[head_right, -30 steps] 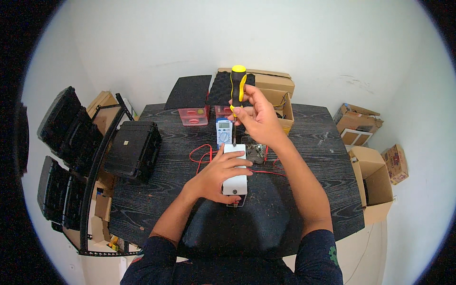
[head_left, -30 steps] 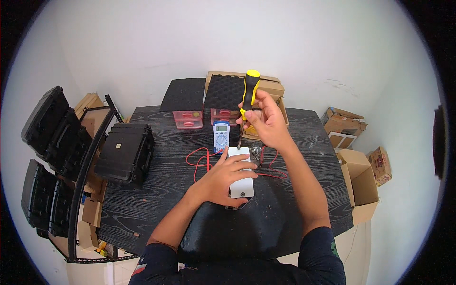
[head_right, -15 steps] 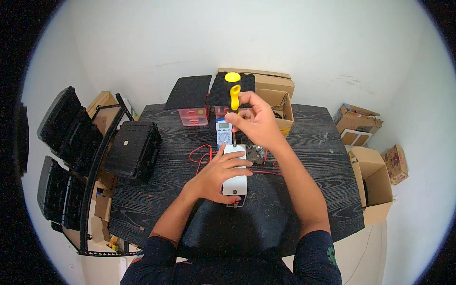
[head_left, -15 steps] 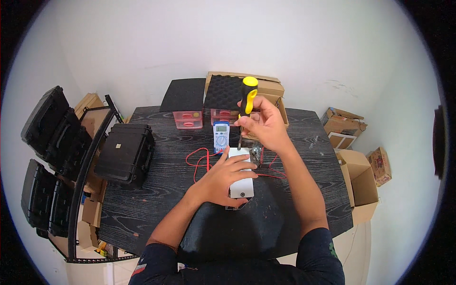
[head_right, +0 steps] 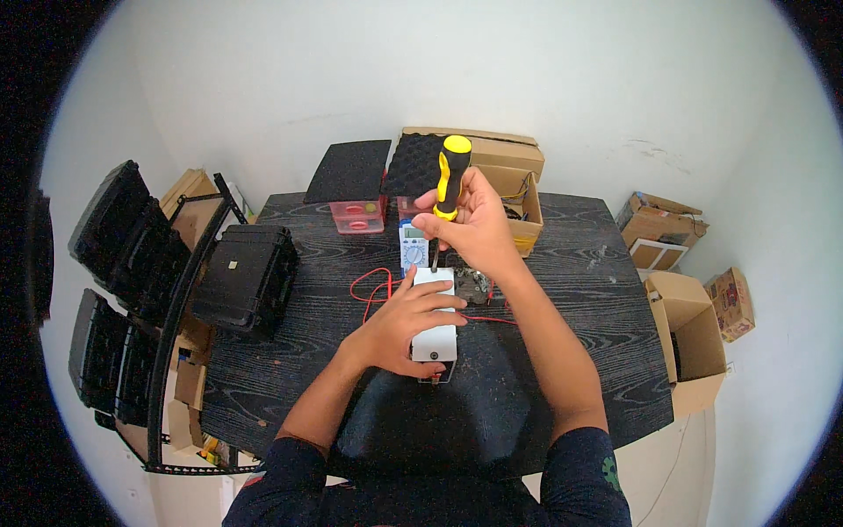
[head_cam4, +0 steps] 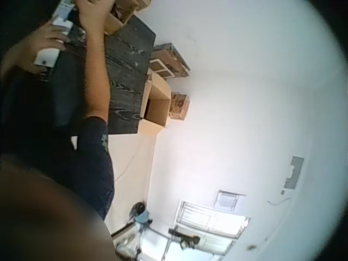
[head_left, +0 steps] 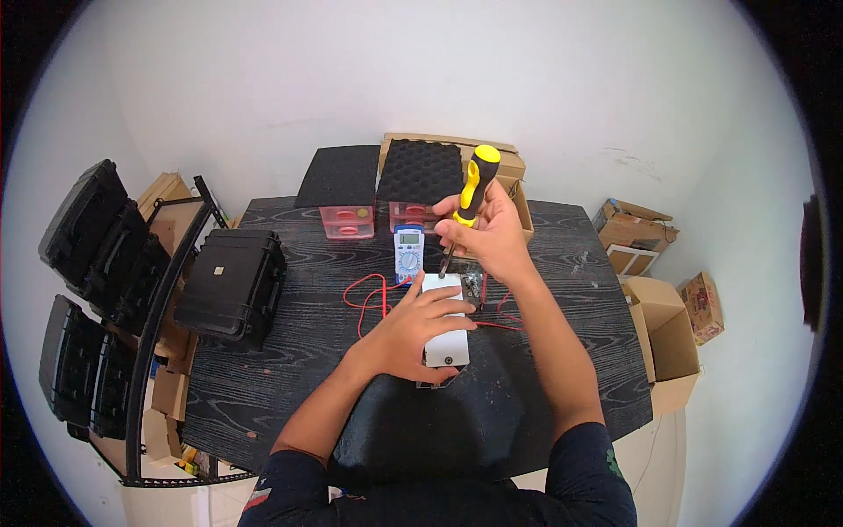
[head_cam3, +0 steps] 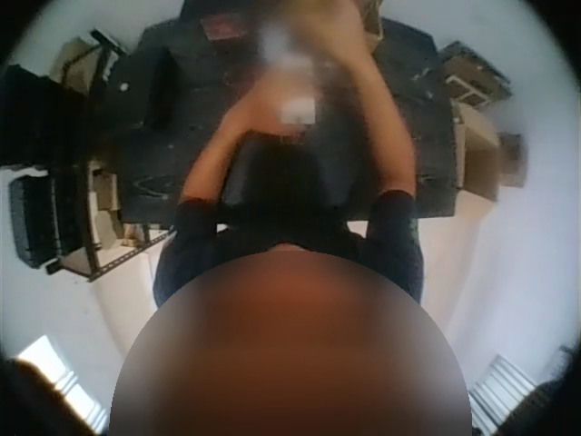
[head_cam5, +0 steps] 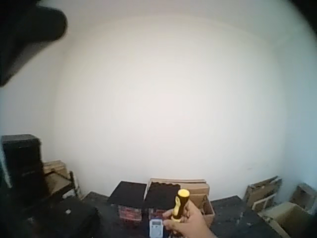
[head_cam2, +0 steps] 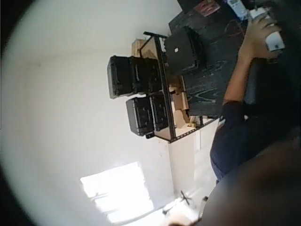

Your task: The person uses a multimeter to test a circuit board, then places a white metal casing over it. They secure the casing by tightening screws with a yellow-handled screwdriver. The person works on a dark table surrounded by various boxes and electronic components.

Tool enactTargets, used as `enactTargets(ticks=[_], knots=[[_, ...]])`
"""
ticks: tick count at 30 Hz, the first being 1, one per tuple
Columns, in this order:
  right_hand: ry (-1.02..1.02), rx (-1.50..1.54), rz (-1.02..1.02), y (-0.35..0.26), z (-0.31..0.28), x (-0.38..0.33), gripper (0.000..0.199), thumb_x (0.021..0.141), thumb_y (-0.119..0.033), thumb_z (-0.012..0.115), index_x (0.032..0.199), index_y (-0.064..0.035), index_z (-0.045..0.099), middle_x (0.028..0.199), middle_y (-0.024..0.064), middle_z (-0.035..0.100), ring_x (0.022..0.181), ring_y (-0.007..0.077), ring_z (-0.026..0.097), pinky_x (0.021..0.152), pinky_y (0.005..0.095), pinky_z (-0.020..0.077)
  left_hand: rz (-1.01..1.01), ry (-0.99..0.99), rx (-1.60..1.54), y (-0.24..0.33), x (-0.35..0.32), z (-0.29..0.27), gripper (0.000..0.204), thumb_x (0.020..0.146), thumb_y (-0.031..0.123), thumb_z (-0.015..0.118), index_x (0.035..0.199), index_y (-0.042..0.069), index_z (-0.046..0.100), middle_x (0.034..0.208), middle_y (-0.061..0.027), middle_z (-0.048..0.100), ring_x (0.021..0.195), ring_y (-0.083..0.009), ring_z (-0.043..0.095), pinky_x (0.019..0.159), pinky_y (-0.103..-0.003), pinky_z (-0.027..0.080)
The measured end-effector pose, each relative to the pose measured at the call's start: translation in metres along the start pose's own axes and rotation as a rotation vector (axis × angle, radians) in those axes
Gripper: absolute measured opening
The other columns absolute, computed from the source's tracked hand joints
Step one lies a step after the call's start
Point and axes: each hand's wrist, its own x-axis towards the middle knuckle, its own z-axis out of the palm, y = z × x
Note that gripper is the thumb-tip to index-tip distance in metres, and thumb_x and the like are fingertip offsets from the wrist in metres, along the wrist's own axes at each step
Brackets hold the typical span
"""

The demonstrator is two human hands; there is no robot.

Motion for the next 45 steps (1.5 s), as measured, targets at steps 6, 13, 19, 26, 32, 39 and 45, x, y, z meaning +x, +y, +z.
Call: enactTargets(ticks=[6,13,19,26,32,39,45], knots=[[-0.058,0.220,0.004,0.004,-0.003,0.004,0.037,0.103,-0.005,0.073,0.133,-0.0036,0.052,0.123,0.0138,0.074,0.087,0.0135,0.075,0.067,0.0247,0.0608,0.012,0.013,-0.008,0.000,0.000,0.000,0.069,0.073,0.042,0.089,0.136,0.018,0.071,0.150,-0.0083,0.063,0.154,-0.0370,0.045,0.125,-0.082,0.008],[-0.019,-0.026,-0.005,0.001,0.001,-0.002,0.037,0.105,-0.006,0.069,0.139,-0.0029,0.055,0.126,0.0149,0.074,0.097,0.0150,0.076,0.075,0.0280,0.0620,0.018,0.023,0.004,0.001,-0.002,-0.002,0.068,0.074,0.041,0.089,0.134,0.016,0.071,0.149,-0.0091,0.064,0.153,-0.0373,0.046,0.124,-0.083,0.010],[-0.072,0.209,0.014,0.005,-0.007,0.001,0.041,0.099,-0.003,0.076,0.132,-0.0042,0.052,0.125,0.0141,0.074,0.091,0.0122,0.075,0.069,0.0243,0.0604,0.031,0.024,0.000,-0.001,0.000,0.000,0.068,0.073,0.041,0.089,0.134,0.016,0.071,0.149,-0.0091,0.064,0.153,-0.0376,0.046,0.124,-0.083,0.010],[-0.009,-0.017,-0.055,0.013,-0.005,-0.001,0.029,0.107,-0.006,0.064,0.134,-0.0028,0.053,0.126,0.0142,0.074,0.094,0.0140,0.074,0.074,0.0283,0.0616,0.028,0.023,0.000,-0.001,0.000,-0.001,0.069,0.074,0.042,0.089,0.135,0.016,0.071,0.150,-0.0093,0.063,0.153,-0.0378,0.046,0.124,-0.083,0.009],[-0.015,0.191,-0.021,0.010,-0.007,0.000,0.038,0.101,-0.007,0.075,0.130,-0.0044,0.050,0.122,0.0136,0.074,0.089,0.0122,0.074,0.069,0.0248,0.0602,0.028,0.028,-0.015,0.000,0.000,0.000,0.069,0.074,0.042,0.089,0.135,0.016,0.071,0.150,-0.0095,0.063,0.153,-0.0377,0.046,0.124,-0.083,0.009],[-0.008,0.129,-0.039,0.010,-0.007,-0.003,0.035,0.104,-0.006,0.072,0.133,-0.0015,0.053,0.125,0.0135,0.073,0.092,0.0133,0.075,0.072,0.0257,0.0609,0.022,0.018,-0.004,0.000,-0.001,-0.001,0.069,0.073,0.041,0.089,0.136,0.017,0.071,0.151,-0.0088,0.063,0.153,-0.0377,0.046,0.124,-0.083,0.009],[0.007,0.073,-0.042,0.012,-0.005,-0.003,0.037,0.104,-0.007,0.071,0.136,-0.0020,0.053,0.125,0.0140,0.073,0.091,0.0133,0.075,0.072,0.0263,0.0612,0.023,0.018,-0.008,0.001,0.000,-0.001,0.070,0.073,0.040,0.089,0.136,0.017,0.071,0.151,-0.0084,0.062,0.153,-0.0370,0.046,0.124,-0.083,0.010]])
